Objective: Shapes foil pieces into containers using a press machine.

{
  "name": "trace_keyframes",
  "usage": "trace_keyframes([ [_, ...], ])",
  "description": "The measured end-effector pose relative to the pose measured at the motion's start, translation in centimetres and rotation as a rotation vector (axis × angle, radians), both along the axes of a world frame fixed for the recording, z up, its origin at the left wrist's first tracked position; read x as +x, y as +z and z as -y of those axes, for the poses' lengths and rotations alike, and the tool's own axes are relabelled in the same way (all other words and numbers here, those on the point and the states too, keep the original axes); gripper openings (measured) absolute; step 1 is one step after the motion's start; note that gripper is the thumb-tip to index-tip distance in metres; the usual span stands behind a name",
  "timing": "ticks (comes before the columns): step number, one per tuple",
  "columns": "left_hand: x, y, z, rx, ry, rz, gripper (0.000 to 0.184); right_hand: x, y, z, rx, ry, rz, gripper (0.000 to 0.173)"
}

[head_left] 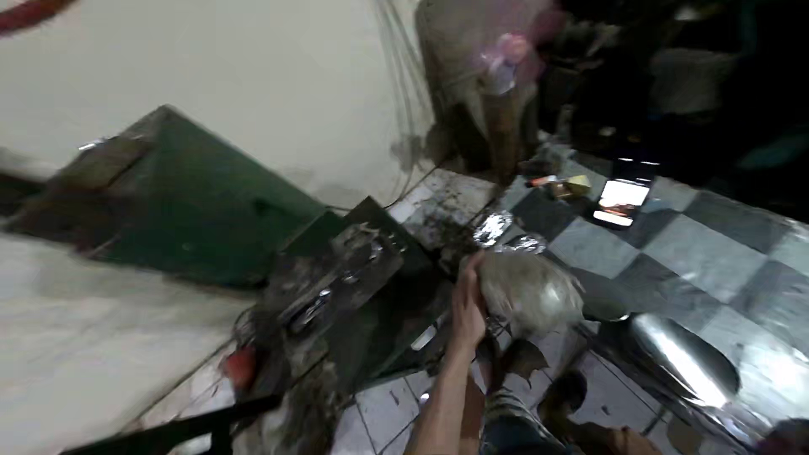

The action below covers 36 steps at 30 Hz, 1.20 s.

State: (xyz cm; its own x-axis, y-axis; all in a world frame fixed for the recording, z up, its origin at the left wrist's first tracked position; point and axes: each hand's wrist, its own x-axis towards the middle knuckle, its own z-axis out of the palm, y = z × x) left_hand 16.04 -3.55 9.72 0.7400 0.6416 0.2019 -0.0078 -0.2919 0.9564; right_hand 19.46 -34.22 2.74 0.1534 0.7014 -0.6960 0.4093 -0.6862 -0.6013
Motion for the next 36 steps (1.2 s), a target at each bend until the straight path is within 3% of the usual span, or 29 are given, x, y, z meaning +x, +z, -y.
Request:
trace_keyframes([
  [2, 1.4, 1.7, -5.1, -0.047, 0.184, 0.018, 0.049, 0.2, 0.1, -2.5, 0.074, 0.02, 0.031, 0.037],
  [6, 2.9, 4.0, -12.0, -0.066, 0.267, -0.004, 0.052, 0.2, -0.3, -7.5, 0.053, 0.108, 0.065, 0.037],
  [9, -0.8, 5.7, -12.6, 0.157, 0.309, -0.436, 0.051, -0.1, -1.2, -10.7, 0.062, 0.167, 0.069, 0.042],
  [12, -6.4, 1.3, -16.2, 0.273, 0.347, -0.921, 0.053, -1.2, 0.0, -15.3, 0.001, 0.228, 0.102, 0.038],
  [14, -10.2, -3.6, -18.3, 0.368, 0.372, -1.056, 0.053, -3.1, 1.6, -19.4, -0.066, 0.333, 0.155, 0.037],
  [15, -12.0, -4.0, -18.6, 0.411, 0.395, -1.052, 0.046, -4.2, 2.0, -21.3, -0.02, 0.385, 0.234, 0.035],
  [17, -16.1, -0.6, -18.3, 0.36, 0.38, -1.096, 0.033, -6.3, 1.6, -24.7, 0.374, 0.41, 0.521, 0.031],
  [19, -21.6, 2.0, -19.7, 0.184, 0.191, -1.198, 0.032, -6.9, 1.7, -30.3, 0.887, 0.414, 0.773, 0.041],
  [21, -26.2, -1.1, -22.0, 0.188, 0.093, -1.18, 0.029, -5.9, 2.5, -36.9, 1.057, 0.487, 0.848, 0.047],
  [22, -27.9, -3.0, -22.5, 0.243, 0.121, -1.109, 0.026, -5.2, 2.6, -40.1, 1.044, 0.537, 0.842, 0.047],
  [24, -29.4, -4.3, -20.9, 0.47, 0.327, -0.908, 0.023, -4.7, 2.6, -45.1, 0.821, 0.629, 0.799, 0.051],
  [26, -29.2, -3.0, -16.5, 0.556, 0.397, -0.794, 0.021, -7.8, 3.2, -47.5, 0.551, 0.688, 0.741, 0.06],
  [28, -28.7, -3.4, -11.6, 0.402, 0.277, -0.802, 0.026, -14.1, 3.3, -48.9, 0.571, 0.67, 0.708, 0.06],
  [31, -27.8, -8.7, -4.9, 0.02, -0.017, -0.737, 0.032, -22.0, 3.5, -51.4, 0.401, 0.664, 0.48, 0.054],
  [33, -27.3, -10.3, -1.2, -0.119, -0.182, -0.62, 0.03, -21.3, 5.3, -51.6, 0.281, 0.745, 0.357, 0.058],
  [36, -27.2, -11.1, -0.4, -0.225, -0.319, -0.443, 0.028, -11.4, 13.4, -48.5, 0.258, 0.9, 0.429, 0.037],
])
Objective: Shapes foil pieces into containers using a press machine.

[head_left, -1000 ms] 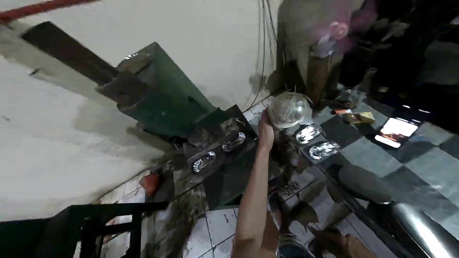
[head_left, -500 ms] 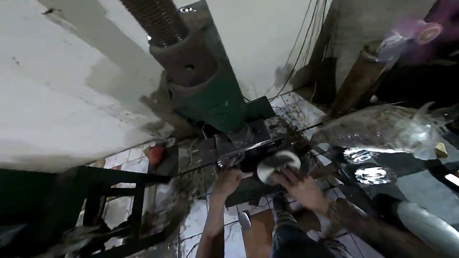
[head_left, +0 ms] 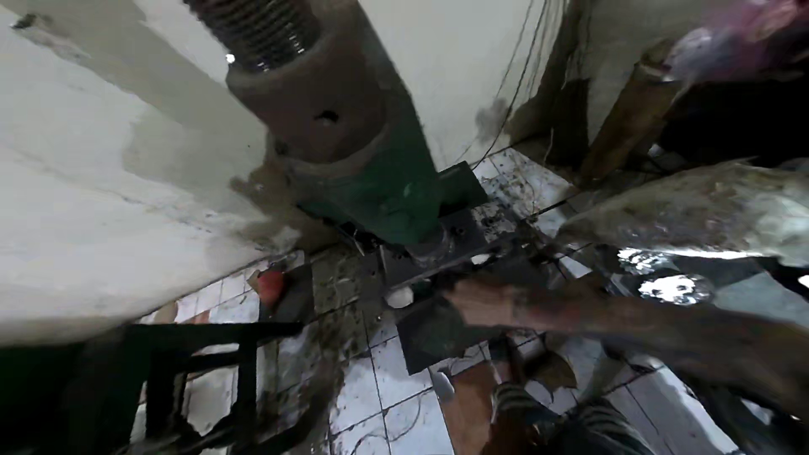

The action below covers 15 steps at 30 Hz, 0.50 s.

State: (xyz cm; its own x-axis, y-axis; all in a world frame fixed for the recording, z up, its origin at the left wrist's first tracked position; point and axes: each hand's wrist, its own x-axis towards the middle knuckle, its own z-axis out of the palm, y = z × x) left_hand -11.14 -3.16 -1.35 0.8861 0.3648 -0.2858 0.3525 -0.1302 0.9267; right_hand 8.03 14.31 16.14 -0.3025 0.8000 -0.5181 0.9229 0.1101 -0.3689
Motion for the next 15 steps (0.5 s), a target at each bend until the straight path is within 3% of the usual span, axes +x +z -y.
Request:
trace_keyframes([
  [3, -0.8, -3.1, -0.7, -0.424, -0.15, -0.038, 0.033, 12.2, 10.1, 4.0, 0.172, -0.199, 0.309, 0.027],
  [4, -0.8, -4.6, -1.1, -0.429, -0.203, -0.117, 0.03, 15.7, 12.2, 5.8, 0.239, -0.314, 0.411, 0.035],
  [6, 0.9, -4.9, -2.5, -0.12, -0.276, -0.313, 0.027, 18.5, 12.9, 11.0, 0.365, -0.549, 0.424, 0.047],
  [8, 6.6, -0.9, -3.6, 0.279, -0.117, -0.494, 0.028, 17.9, 9.6, 17.0, 0.614, -0.654, 0.39, 0.043],
  [10, 12.6, 2.6, -3.9, 0.495, 0.136, -0.364, 0.033, 16.2, 5.3, 25.2, 0.695, -0.719, 0.354, 0.04],
  [12, 19.9, 5.7, -3.6, 0.588, 0.121, -0.162, 0.034, 13.5, 1.2, 34.3, 0.487, -0.897, 0.314, 0.052],
  [15, 32.1, 8.2, -1.9, 0.781, -0.176, -0.19, 0.035, 11.8, -6.4, 43.6, -0.007, -1.284, 0.237, 0.066],
])
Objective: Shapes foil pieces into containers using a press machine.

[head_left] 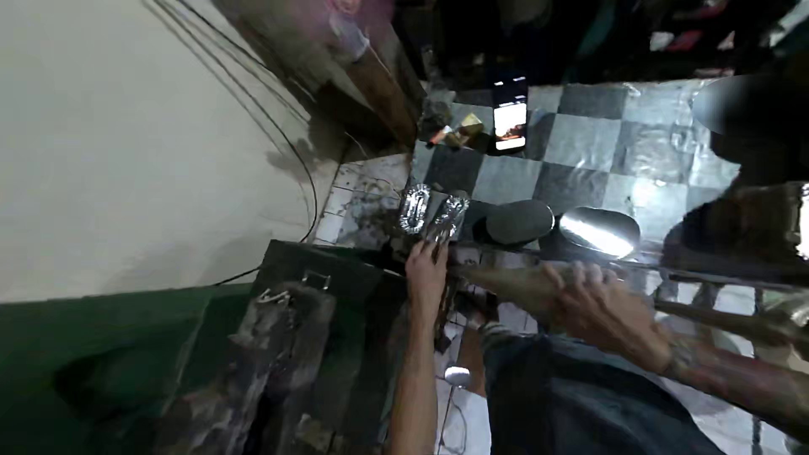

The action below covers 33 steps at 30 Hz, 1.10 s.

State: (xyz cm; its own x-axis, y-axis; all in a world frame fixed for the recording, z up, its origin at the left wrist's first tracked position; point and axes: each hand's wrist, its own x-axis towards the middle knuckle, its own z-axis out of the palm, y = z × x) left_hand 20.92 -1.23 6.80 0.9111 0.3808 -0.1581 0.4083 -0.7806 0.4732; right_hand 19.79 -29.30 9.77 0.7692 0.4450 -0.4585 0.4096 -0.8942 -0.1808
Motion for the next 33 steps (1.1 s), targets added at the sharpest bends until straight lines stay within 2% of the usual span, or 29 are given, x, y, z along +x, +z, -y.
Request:
trace_keyframes([
  [3, 8.2, -2.5, 0.7, 0.052, -0.162, -0.197, 0.038, 0.0, -11.8, 7.4, -0.028, -0.268, -0.147, 0.067],
  [6, 11.3, -5.0, 0.6, 0.108, -0.228, -0.284, 0.04, -0.8, -21.1, 12.8, 0.052, -0.416, -0.208, 0.066],
  [9, 11.9, -5.5, 1.1, 0.149, -0.233, -0.397, 0.047, -1.9, -25.5, 14.6, 0.103, -0.407, 0.03, 0.062],
  [11, 11.5, -6.0, 1.3, 0.196, -0.235, -0.349, 0.04, -1.9, -26.4, 14.9, 0.131, -0.412, 0.021, 0.065],
  [14, 9.4, -7.9, 1.0, 0.318, -0.235, -0.154, 0.045, -1.8, -25.5, 14.1, 0.112, -0.429, -0.077, 0.064],
  [18, 10.5, -6.0, 2.1, 0.251, -0.275, -0.254, 0.07, 0.0, -21.5, 13.1, 0.022, -0.512, -0.336, 0.063],
  [19, 10.5, -5.7, 2.8, 0.198, -0.373, -0.208, 0.069, 0.4, -20.7, 12.6, 0.015, -0.526, -0.415, 0.062],
  [21, 10.5, -5.7, 5.0, 0.093, -0.673, -0.017, 0.052, 1.7, -18.2, 11.2, 0.031, -0.516, -0.504, 0.053],
  [24, 10.8, -7.1, 8.7, -0.01, -0.981, 0.114, 0.038, 3.9, -10.4, 7.7, 0.245, -0.448, -0.386, 0.032],
  [26, 11.0, -8.0, 9.6, 0.003, -1.034, 0.077, 0.04, 5.2, -6.5, 5.9, 0.461, -0.454, -0.078, 0.025],
  [27, 11.2, -8.2, 9.7, 0.003, -1.037, 0.056, 0.041, 6.2, -6.4, 5.8, 0.49, -0.423, 0.059, 0.027],
  [28, 11.5, -8.2, 9.6, -0.006, -1.041, 0.024, 0.04, 7.5, -7.1, 6.3, 0.461, -0.363, 0.11, 0.036],
  [30, 12.4, -7.1, 8.9, -0.094, -1.048, -0.08, 0.029, 10.4, -9.5, 8.1, 0.387, -0.207, -0.007, 0.049],
  [33, 14.3, -5.1, 7.6, -0.17, -1.07, -0.238, 0.021, 14.6, -10.0, 10.2, 0.4, -0.027, -0.263, 0.048],
])
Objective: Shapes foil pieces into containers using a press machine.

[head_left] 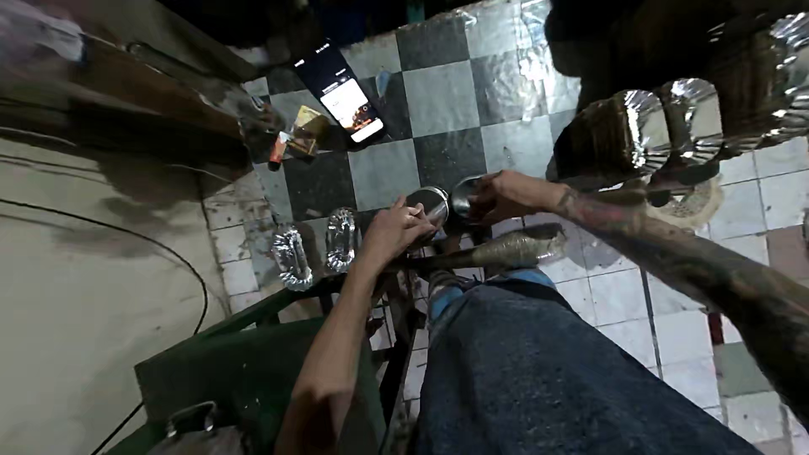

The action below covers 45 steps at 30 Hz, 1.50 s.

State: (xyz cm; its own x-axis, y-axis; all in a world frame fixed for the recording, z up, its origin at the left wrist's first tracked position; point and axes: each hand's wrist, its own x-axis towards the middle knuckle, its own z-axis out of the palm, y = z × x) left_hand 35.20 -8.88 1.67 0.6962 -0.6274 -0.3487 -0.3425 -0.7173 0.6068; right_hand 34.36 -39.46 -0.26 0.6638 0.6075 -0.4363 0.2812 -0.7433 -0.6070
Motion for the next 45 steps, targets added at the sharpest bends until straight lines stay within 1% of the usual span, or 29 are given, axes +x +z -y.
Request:
trace_keyframes([
  [2, 0.8, 0.5, -0.4, 0.021, -0.047, -0.023, 0.018, 1.9, 0.6, 0.5, 0.029, 0.003, -0.144, 0.044],
  [5, 1.4, 1.0, 0.4, 0.09, -0.077, -0.032, 0.02, 3.0, 0.6, 0.8, 0.08, 0.049, -0.166, 0.036],
  [6, 0.9, 0.6, 0.8, 0.077, -0.065, 0.013, 0.022, 2.6, 0.5, 0.8, 0.1, 0.06, -0.121, 0.033],
  [8, -1.5, -1.5, 1.6, 0.093, -0.061, 0.161, 0.043, -0.3, 0.2, 0.2, 0.058, 0.031, 0.012, 0.035],
  [10, -3.5, -3.7, 2.1, 0.106, -0.016, 0.303, 0.054, -4.1, -0.9, -0.7, 0.021, -0.106, 0.219, 0.043],
  [12, -4.2, -3.3, 2.4, 0.082, 0.025, 0.362, 0.043, -6.3, -2.1, -1.5, 0.013, -0.169, 0.411, 0.044],
  [14, -6.0, -0.1, 2.7, -0.011, 0.164, 0.35, 0.031, -7.6, -0.7, -2.3, 0.02, -0.252, 0.482, 0.04],
  [15, -7.4, 2.0, 2.9, -0.113, 0.309, 0.274, 0.029, -8.4, 1.0, -2.9, 0.079, -0.35, 0.494, 0.039],
  [16, -8.9, 3.9, 3.1, -0.264, 0.491, 0.125, 0.03, -9.4, 3.1, -3.7, 0.181, -0.488, 0.493, 0.035],
  [17, -10.4, 4.7, 3.1, -0.452, 0.645, -0.06, 0.029, -10.7, 5.3, -4.6, 0.309, -0.655, 0.446, 0.031],
  [18, -11.8, 4.7, 3.2, -0.662, 0.757, -0.25, 0.027, -11.9, 6.8, -5.6, 0.433, -0.811, 0.386, 0.032],
  [20, -13.9, 3.5, 4.2, -0.902, 0.91, -0.518, 0.026, -13.4, 7.9, -7.3, 0.64, -0.959, 0.181, 0.034],
  [22, -15.3, 2.6, 5.3, -1.04, 0.994, -0.677, 0.03, -14.1, 7.5, -8.0, 0.761, -0.944, -0.082, 0.031],
  [23, -15.9, 2.9, 5.5, -1.111, 1.024, -0.746, 0.029, -14.3, 7.4, -7.7, 0.83, -0.918, -0.193, 0.028],
  [25, -17.1, 3.5, 5.5, -1.283, 1.027, -0.881, 0.024, -14.4, 7.8, -6.0, 0.996, -0.832, -0.437, 0.02],
  [26, -17.5, 2.9, 5.6, -1.313, 1.013, -0.933, 0.027, -14.5, 7.8, -5.3, 1.042, -0.798, -0.537, 0.019],
  [27, -17.9, 1.2, 5.8, -1.258, 0.98, -0.942, 0.028, -14.7, 7.2, -4.8, 1.022, -0.789, -0.593, 0.017],
  [28, -17.8, -1.2, 6.0, -1.112, 0.948, -0.893, 0.027, -14.7, 5.8, -4.2, 0.924, -0.794, -0.589, 0.015],
  [29, -17.3, -3.9, 6.4, -0.908, 0.885, -0.812, 0.03, -14.7, 3.7, -3.3, 0.753, -0.774, -0.533, 0.015],
  [31, -16.0, -8.6, 7.7, -0.341, 0.565, -0.568, 0.042, -15.5, 0.5, -1.2, 0.299, -0.555, -0.408, 0.024],
  [32, -15.1, -9.9, 9.2, -0.057, 0.352, -0.454, 0.047, -16.4, 0.0, -0.6, 0.106, -0.415, -0.385, 0.026],
  [33, -14.5, -10.7, 11.1, 0.112, 0.197, -0.387, 0.05, -17.6, 0.4, -0.3, -0.031, -0.292, -0.408, 0.027],
  [34, -13.8, -11.2, 13.4, 0.172, 0.139, -0.398, 0.053, -18.8, 1.3, -0.1, -0.114, -0.204, -0.449, 0.027],
  [36, -12.0, -12.0, 18.0, 0.14, 0.181, -0.497, 0.057, -20.1, 3.1, 0.2, -0.187, -0.105, -0.545, 0.029],
  [38, -10.8, -12.4, 21.0, 0.146, 0.224, -0.595, 0.06, -20.5, 4.0, 0.7, -0.18, -0.031, -0.581, 0.03],
  [39, -10.4, -12.1, 21.5, 0.159, 0.221, -0.615, 0.06, -20.6, 4.1, 0.9, -0.161, -0.005, -0.587, 0.031],
  [42, -11.0, -10.0, 18.9, 0.072, 0.234, -0.564, 0.058, -20.5, 4.3, 0.7, -0.209, 0.06, -0.595, 0.036],
  [43, -11.5, -8.4, 17.2, 0.028, 0.264, -0.5, 0.056, -20.3, 4.5, 0.4, -0.262, 0.084, -0.592, 0.039],
  [45, -12.9, -3.2, 12.6, -0.074, 0.419, -0.319, 0.05, -19.4, 4.7, -0.3, -0.351, 0.157, -0.556, 0.044],
])
